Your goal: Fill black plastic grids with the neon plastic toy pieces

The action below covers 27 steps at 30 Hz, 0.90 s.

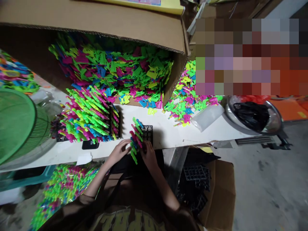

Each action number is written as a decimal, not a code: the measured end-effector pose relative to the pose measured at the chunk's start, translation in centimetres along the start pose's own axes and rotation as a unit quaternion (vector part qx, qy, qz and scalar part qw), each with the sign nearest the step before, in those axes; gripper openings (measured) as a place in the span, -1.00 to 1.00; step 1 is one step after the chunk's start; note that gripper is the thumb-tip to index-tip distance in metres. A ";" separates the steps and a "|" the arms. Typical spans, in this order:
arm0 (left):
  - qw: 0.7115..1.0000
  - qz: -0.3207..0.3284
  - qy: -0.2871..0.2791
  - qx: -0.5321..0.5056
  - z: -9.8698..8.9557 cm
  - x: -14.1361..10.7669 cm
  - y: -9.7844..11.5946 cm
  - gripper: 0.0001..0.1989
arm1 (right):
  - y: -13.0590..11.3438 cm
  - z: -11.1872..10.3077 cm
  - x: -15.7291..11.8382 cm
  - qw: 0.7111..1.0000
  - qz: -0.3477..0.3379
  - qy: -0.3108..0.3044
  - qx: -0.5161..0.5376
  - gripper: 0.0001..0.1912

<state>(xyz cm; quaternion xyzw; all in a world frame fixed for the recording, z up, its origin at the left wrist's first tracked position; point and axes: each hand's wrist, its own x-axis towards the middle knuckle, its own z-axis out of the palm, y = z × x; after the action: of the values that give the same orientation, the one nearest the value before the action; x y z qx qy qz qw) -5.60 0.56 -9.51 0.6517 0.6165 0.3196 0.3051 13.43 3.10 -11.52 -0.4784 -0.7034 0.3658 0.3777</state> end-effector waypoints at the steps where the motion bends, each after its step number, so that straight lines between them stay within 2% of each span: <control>1: 1.000 -0.012 0.003 -0.024 -0.6 0.1 0.4 -0.77 | -0.4 -0.3 -0.2 1.000 -0.003 0.008 -0.003 -0.76; 4: 0.994 -0.046 0.030 -0.092 -2.1 0.8 1.8 -0.74 | -1.3 -1.1 -0.6 1.000 -0.010 0.024 -0.015 -0.72; 6: 0.989 -0.057 0.058 -0.125 -2.4 1.5 2.4 -0.71 | -1.6 -1.5 -0.4 0.999 -0.008 0.024 -0.019 -0.72; 10: 0.982 -0.076 0.091 -0.149 -1.5 2.4 2.8 -0.67 | -1.0 -1.4 0.9 0.999 -0.003 0.010 -0.035 -0.76; 16: 0.980 -0.072 0.117 -0.143 -0.7 2.8 2.0 -0.68 | 0.9 -0.2 3.5 0.997 -0.027 -0.065 -0.018 -0.72; 19: 0.983 -0.074 0.104 -0.135 -0.9 3.3 1.2 -0.70 | 1.3 -0.1 4.4 0.995 -0.028 -0.092 -0.004 -0.73; 27: 0.982 -0.100 0.003 -0.161 -0.4 4.2 -0.6 -0.65 | 1.7 0.6 5.7 0.990 -0.052 -0.117 -0.054 -0.59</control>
<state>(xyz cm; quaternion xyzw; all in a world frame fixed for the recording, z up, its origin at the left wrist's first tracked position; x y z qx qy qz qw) -6.13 4.74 -9.53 0.5283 0.6199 0.3844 0.4345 12.12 8.87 -12.26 -0.4150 -0.7855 0.3606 0.2842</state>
